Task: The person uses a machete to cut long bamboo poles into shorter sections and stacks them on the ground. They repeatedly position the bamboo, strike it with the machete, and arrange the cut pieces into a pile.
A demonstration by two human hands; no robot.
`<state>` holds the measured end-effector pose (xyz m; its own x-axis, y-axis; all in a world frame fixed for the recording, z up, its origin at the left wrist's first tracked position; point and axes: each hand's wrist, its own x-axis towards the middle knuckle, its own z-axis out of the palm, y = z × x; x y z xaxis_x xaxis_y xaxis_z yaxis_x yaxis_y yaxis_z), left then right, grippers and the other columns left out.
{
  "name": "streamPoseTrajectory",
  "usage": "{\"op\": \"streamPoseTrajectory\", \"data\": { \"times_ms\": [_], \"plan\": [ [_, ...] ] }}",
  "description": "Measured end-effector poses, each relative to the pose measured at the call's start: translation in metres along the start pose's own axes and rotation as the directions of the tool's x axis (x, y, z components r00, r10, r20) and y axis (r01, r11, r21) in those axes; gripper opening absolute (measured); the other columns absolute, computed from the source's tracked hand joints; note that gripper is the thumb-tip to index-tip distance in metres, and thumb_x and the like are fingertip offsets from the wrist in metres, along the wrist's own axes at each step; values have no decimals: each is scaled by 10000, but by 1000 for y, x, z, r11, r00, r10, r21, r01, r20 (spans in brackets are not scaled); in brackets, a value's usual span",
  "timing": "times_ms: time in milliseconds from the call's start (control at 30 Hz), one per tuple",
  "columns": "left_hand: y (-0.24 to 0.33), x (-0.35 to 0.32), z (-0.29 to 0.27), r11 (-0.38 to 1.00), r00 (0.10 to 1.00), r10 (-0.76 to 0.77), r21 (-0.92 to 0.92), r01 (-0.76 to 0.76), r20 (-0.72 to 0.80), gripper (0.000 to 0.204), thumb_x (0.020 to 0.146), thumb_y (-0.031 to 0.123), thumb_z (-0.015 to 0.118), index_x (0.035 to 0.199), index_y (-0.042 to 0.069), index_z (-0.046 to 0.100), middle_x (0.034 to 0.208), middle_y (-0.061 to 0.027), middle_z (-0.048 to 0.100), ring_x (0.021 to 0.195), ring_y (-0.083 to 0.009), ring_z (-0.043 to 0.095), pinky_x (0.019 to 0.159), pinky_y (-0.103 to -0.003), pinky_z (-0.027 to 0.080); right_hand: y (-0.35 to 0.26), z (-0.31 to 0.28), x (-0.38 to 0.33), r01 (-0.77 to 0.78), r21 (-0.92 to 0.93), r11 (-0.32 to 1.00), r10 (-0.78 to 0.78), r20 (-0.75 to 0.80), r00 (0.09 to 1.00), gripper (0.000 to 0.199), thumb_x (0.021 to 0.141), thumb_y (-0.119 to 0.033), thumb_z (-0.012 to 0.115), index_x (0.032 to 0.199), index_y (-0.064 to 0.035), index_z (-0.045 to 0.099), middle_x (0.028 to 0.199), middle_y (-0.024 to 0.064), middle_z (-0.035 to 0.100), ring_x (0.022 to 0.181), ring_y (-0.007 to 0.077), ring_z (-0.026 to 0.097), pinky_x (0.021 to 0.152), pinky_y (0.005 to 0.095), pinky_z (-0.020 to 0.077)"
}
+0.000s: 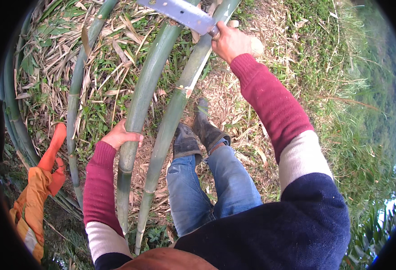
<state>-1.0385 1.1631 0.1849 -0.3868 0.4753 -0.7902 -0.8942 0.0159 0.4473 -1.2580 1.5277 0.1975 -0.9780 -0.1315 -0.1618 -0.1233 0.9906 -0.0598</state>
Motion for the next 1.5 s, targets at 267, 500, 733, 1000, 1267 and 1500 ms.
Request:
{"op": "streamPoseTrajectory", "data": {
  "times_ms": [267,500,733,1000,1267,1500],
  "plan": [
    [-10,-13,0,991,992,94,101,-85,-82,530,687,66,856,1147,21,597,905,-36,672,833,-152,649,799,-324,537,-42,7,-36,306,23,952,-307,23,952,290,765,-252,679,1008,-135,574,780,124,661,735,326,686,678,464,539],
    [-16,-5,-4,991,990,61,130,-45,-126,541,668,70,847,1146,12,601,940,-42,675,866,-153,644,810,-326,531,-54,-13,-27,337,36,941,-337,206,919,231,793,-263,634,991,-148,599,770,137,687,702,335,695,630,470,558],
    [-30,5,-7,958,962,172,265,-113,-211,523,673,70,824,1142,-7,607,967,-59,671,872,-161,634,811,-317,527,-43,-10,-2,129,34,991,-132,140,981,336,805,-263,627,1112,-126,627,760,174,693,687,350,693,643,463,573],
    [-32,1,-7,986,984,136,113,-123,-111,413,701,32,766,1078,-2,603,872,-70,680,777,-170,648,746,-334,540,-59,19,-37,585,-121,802,-594,-60,802,216,809,-246,626,986,-142,559,693,92,626,634,289,683,549,435,533],
    [-14,-6,2,996,997,79,-40,-78,13,410,712,11,704,1095,-21,562,790,-108,656,691,-200,635,669,-337,530,-16,-35,15,126,-99,987,-114,121,986,229,874,-264,569,1050,-135,640,766,118,688,648,253,695,590,403,575],
    [-4,-15,4,997,994,-7,-81,16,109,502,665,91,767,1111,32,544,800,-86,611,714,-215,637,695,-368,539,-75,21,-100,535,96,839,-528,-89,844,291,727,-265,726,940,-162,559,699,66,591,704,283,660,622,422,511]
  ]
}}
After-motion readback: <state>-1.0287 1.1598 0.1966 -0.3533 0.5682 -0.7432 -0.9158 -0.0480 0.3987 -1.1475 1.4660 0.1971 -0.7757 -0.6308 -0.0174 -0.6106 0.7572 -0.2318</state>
